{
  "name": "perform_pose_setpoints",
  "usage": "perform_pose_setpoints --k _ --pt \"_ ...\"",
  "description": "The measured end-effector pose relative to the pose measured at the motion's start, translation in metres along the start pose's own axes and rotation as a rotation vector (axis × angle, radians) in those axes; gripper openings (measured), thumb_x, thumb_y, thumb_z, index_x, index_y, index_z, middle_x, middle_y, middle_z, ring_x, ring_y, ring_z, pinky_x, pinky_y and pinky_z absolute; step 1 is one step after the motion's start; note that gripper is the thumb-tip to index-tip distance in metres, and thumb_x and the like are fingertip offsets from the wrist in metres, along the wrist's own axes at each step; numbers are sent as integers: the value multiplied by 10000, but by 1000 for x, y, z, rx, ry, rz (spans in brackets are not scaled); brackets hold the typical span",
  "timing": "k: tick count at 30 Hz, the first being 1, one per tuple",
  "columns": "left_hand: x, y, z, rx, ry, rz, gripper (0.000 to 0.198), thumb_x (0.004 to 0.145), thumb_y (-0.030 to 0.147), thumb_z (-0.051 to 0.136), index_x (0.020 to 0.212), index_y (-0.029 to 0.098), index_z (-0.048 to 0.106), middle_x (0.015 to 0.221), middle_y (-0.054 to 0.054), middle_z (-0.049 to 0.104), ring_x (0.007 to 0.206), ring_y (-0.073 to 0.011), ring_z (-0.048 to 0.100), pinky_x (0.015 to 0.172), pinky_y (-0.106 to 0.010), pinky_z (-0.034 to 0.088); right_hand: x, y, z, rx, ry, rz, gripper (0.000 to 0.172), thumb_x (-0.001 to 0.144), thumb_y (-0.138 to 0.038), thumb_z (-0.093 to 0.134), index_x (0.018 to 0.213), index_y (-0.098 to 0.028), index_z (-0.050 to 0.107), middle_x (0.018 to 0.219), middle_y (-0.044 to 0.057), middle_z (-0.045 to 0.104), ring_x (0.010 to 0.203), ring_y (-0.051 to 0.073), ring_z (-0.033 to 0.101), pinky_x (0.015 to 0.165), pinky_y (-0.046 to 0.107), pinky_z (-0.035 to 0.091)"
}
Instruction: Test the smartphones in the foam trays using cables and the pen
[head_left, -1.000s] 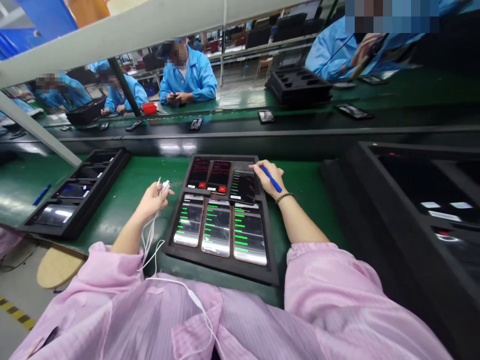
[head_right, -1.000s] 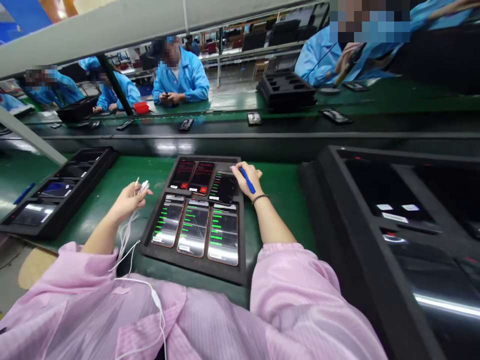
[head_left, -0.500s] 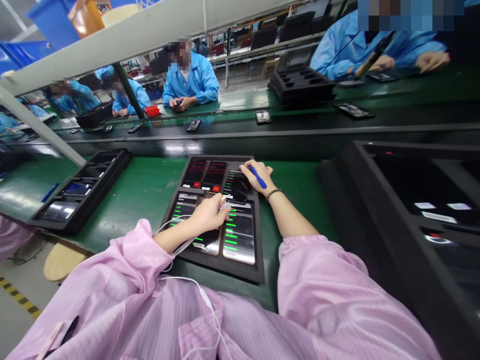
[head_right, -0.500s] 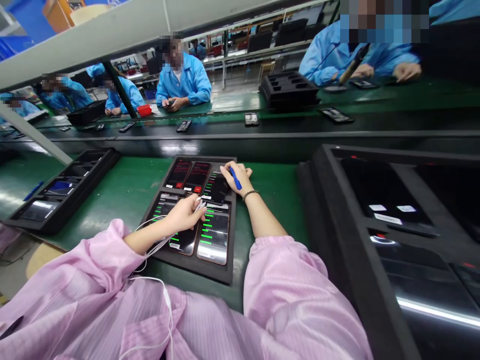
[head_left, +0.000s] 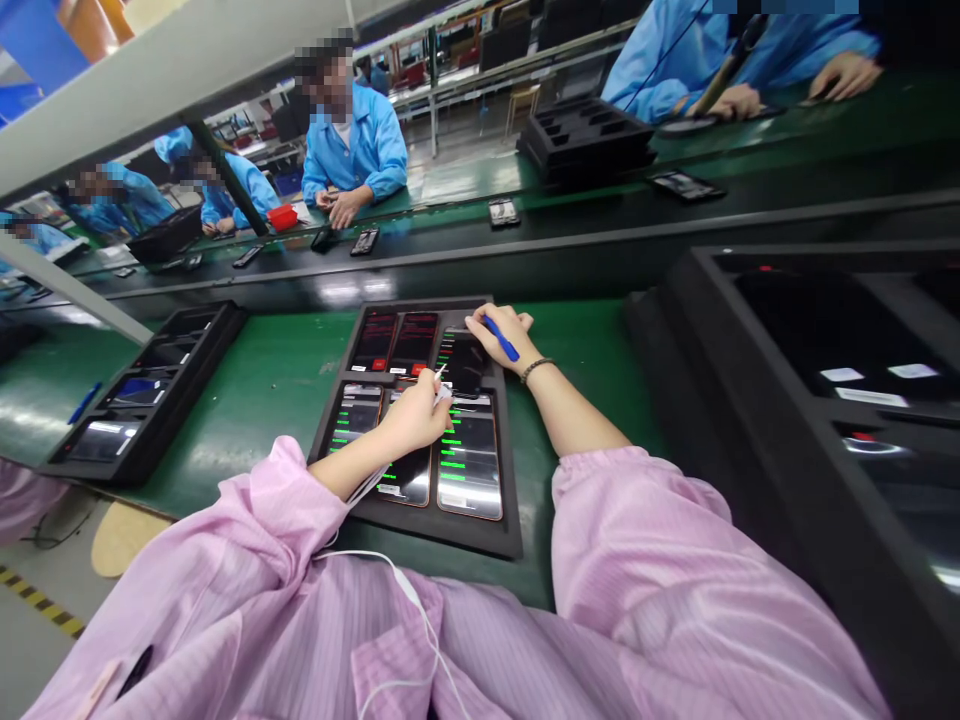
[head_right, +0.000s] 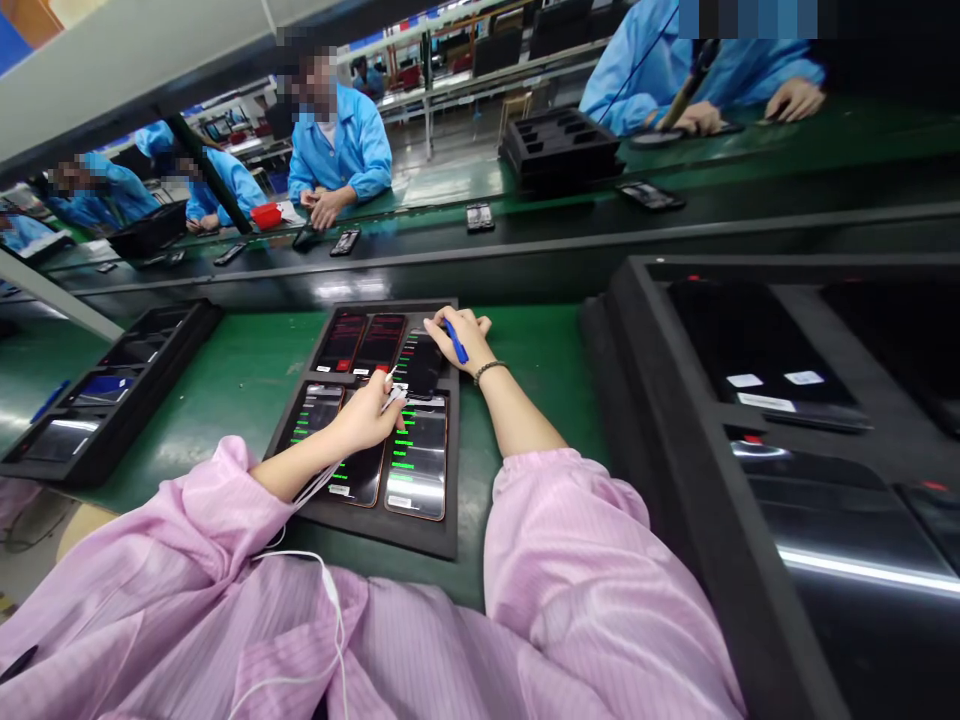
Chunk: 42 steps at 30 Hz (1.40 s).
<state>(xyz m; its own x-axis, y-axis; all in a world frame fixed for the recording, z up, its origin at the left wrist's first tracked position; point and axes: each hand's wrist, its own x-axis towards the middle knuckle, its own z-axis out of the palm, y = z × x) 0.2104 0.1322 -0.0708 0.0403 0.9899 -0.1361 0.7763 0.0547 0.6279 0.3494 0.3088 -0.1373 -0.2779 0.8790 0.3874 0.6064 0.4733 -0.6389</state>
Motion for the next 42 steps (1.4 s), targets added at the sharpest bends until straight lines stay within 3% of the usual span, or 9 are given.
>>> perform_pose_setpoints --k 11,16,23,26,30,33,37,42 --pt "-4 8 -1 155 53 -36 132 951 205 453 978 235 327 884 -71 733 920 -271 721 788 -362 509 -1 1 0 0 -3 -2 461 927 -631 316 842 -255 570 971 89 681 1088 316 525 922 487 277" --pt "-3 9 -4 233 120 -91 249 894 255 590 950 240 347 958 -80 707 932 -294 710 758 -359 509 -1 1 0 5 3 -5 471 925 -647 313 837 -259 565 965 87 682 1083 318 525 919 485 281" --pt "-3 2 -1 110 189 -18 353 825 177 666 879 244 324 850 -11 645 785 -219 686 675 -283 469 -1 0 -1 6 -2 1 446 925 -622 336 836 -252 568 956 88 677 1087 317 523 925 489 278" --pt "-6 0 1 79 167 35 326 837 139 628 881 243 323 839 -4 628 766 -192 680 655 -253 459 -2 -1 -1 2 -7 3 432 926 -608 346 836 -249 568 955 88 673 1083 317 524 926 490 277" --pt "-11 -6 4 260 123 137 226 876 152 575 879 232 363 792 -7 621 760 -198 676 633 -246 454 -2 -1 -1 0 -9 7 421 922 -608 362 832 -248 561 956 87 672 1088 317 523 927 488 277" --pt "-12 -12 8 453 108 311 147 894 82 468 857 213 412 760 -24 620 752 -194 665 642 -251 462 -2 -1 -1 -2 -8 7 421 921 -613 362 827 -251 554 961 83 673 1088 314 523 928 487 276" --pt "-11 -16 11 691 123 591 214 912 26 351 839 190 469 702 -26 597 690 -177 628 618 -256 453 -2 -1 -2 1 -6 4 411 914 -612 376 824 -253 554 959 81 679 1083 312 529 920 484 278" --pt "-12 -14 11 813 164 707 217 952 57 351 853 181 498 668 -15 558 648 -166 594 575 -252 430 -3 -1 -2 7 4 -9 453 917 -640 344 807 -255 556 936 80 688 1070 311 535 906 482 278"
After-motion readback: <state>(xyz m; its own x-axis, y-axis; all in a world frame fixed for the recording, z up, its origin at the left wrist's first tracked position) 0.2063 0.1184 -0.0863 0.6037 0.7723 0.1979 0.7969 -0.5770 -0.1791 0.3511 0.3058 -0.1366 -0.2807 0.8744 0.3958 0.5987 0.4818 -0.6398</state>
